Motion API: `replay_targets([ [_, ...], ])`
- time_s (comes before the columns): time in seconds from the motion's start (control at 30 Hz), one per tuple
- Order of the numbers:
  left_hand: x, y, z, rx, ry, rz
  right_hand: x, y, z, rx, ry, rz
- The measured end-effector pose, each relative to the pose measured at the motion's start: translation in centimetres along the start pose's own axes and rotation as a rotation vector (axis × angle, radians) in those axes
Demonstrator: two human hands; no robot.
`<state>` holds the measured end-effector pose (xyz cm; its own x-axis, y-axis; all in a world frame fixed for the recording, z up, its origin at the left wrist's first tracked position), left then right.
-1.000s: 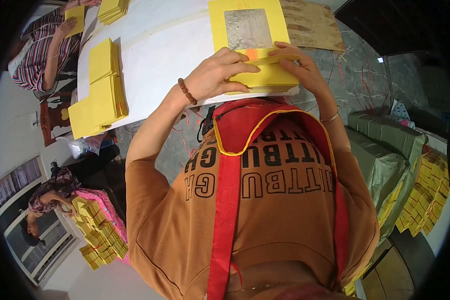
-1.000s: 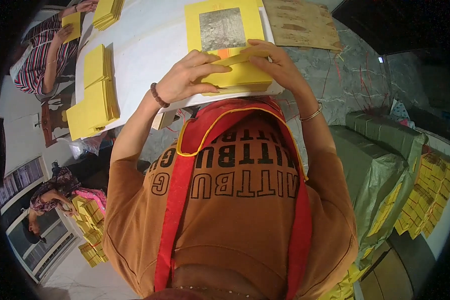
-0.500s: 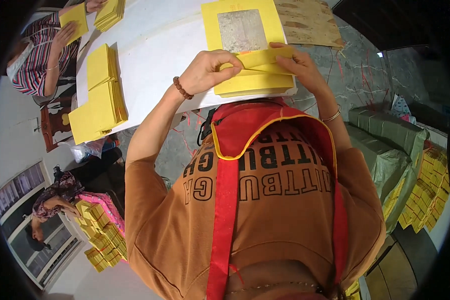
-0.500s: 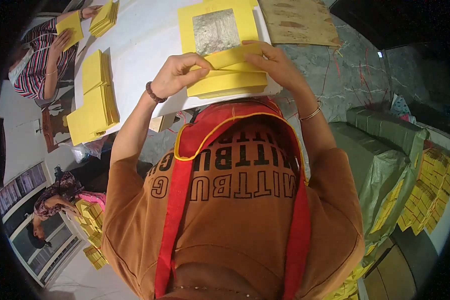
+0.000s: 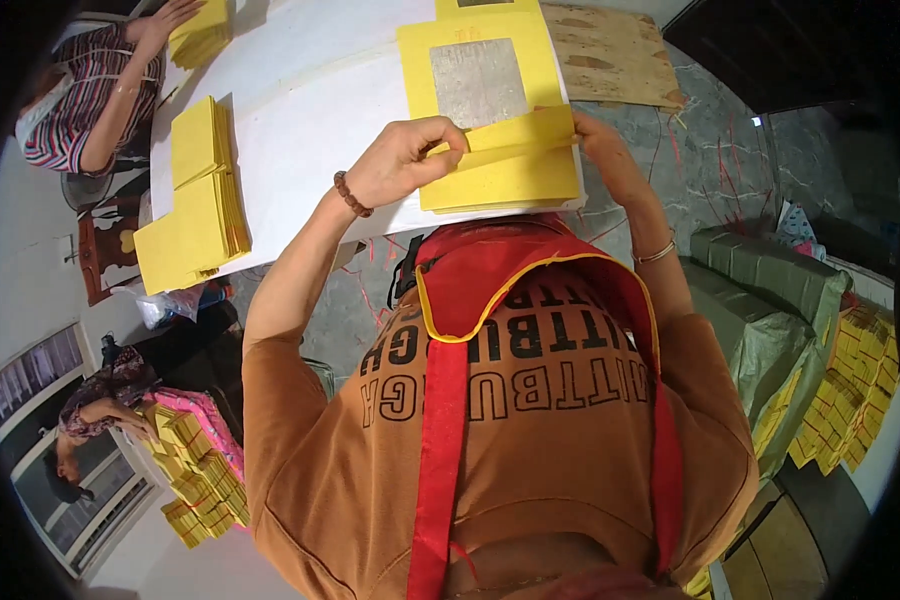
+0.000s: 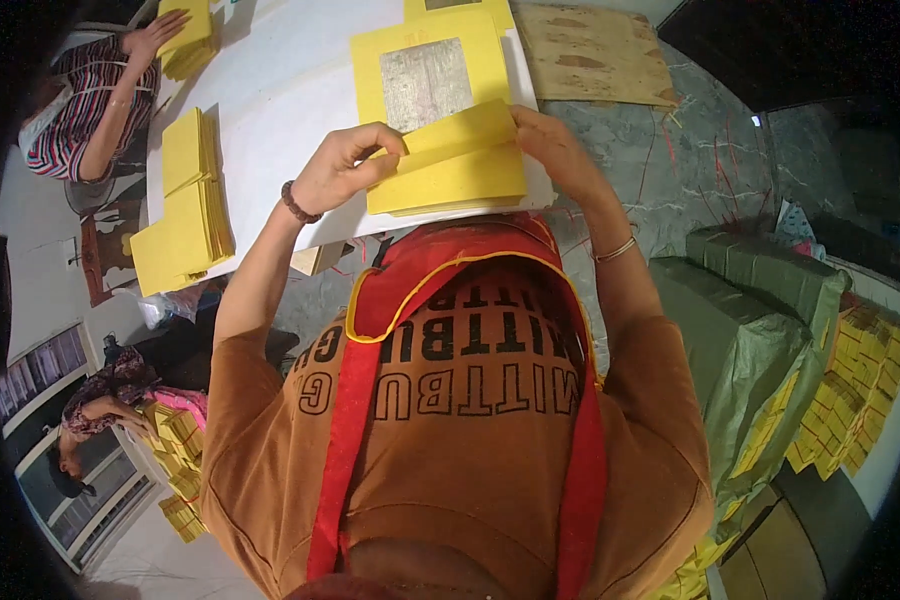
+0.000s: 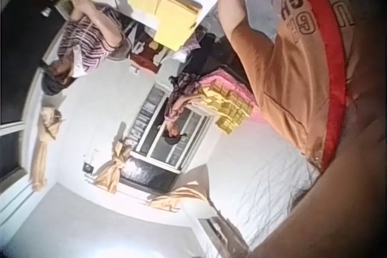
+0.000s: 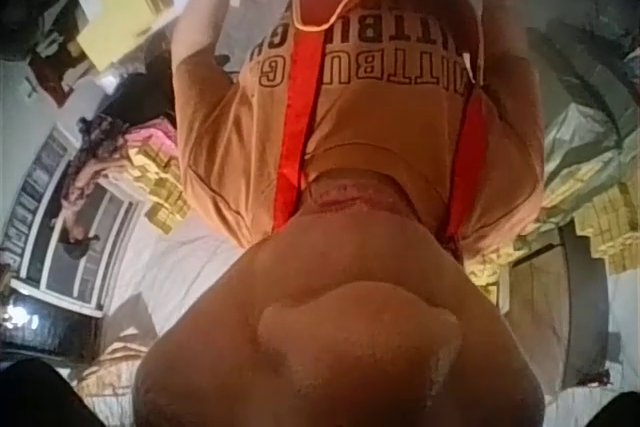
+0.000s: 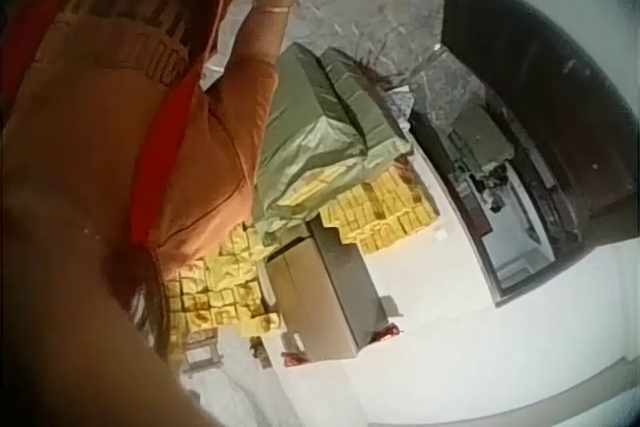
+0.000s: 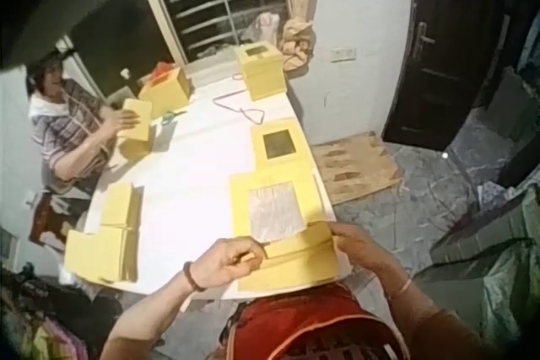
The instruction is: Sorting, aligning, and stacking sheets of yellow joss paper with gold foil.
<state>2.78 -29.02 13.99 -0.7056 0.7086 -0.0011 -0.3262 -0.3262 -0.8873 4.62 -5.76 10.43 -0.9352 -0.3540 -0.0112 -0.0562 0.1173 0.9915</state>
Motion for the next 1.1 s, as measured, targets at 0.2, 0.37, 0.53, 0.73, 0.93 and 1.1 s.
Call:
replay_targets([
  [0.2,-0.9,-0.9,-0.9,0.157,-0.293,-0.126,0.7,-0.9,0.2,-0.162,-0.067,-0.088],
  [0.37,-1.4,-4.2,-2.4,0.681,-0.034,-0.446,0.8,-0.7,0.0,-0.161,-0.092,-0.068],
  [0.53,-1.5,-3.2,-2.4,0.729,-0.059,-0.382,1.0,-0.8,-0.1,-0.154,-0.085,-0.083],
  [0.73,-1.0,-2.7,-1.7,0.561,-0.013,-0.414,0.7,-0.8,-0.2,-0.095,-0.086,-0.093],
  [0.93,-0.9,-2.1,-0.9,0.408,-0.12,-0.45,0.4,-1.6,0.9,-0.024,-0.074,-0.077],
  [1.1,-0.5,-2.4,-1.2,0.423,-0.24,-0.443,-0.1,-1.0,0.1,-0.281,-0.032,-0.032],
])
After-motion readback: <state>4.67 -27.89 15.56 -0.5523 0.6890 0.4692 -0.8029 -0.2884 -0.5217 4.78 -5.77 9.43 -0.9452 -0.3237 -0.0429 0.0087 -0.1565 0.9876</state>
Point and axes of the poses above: each hand's wrist, its own x-axis towards the middle knuckle, its own z-axis out of the back of the hand, y = z × x, the point moved 4 cm from there along x, towards the middle knuckle, and after that the axes turned 5 degrees about -z, right-handed, at the moved point
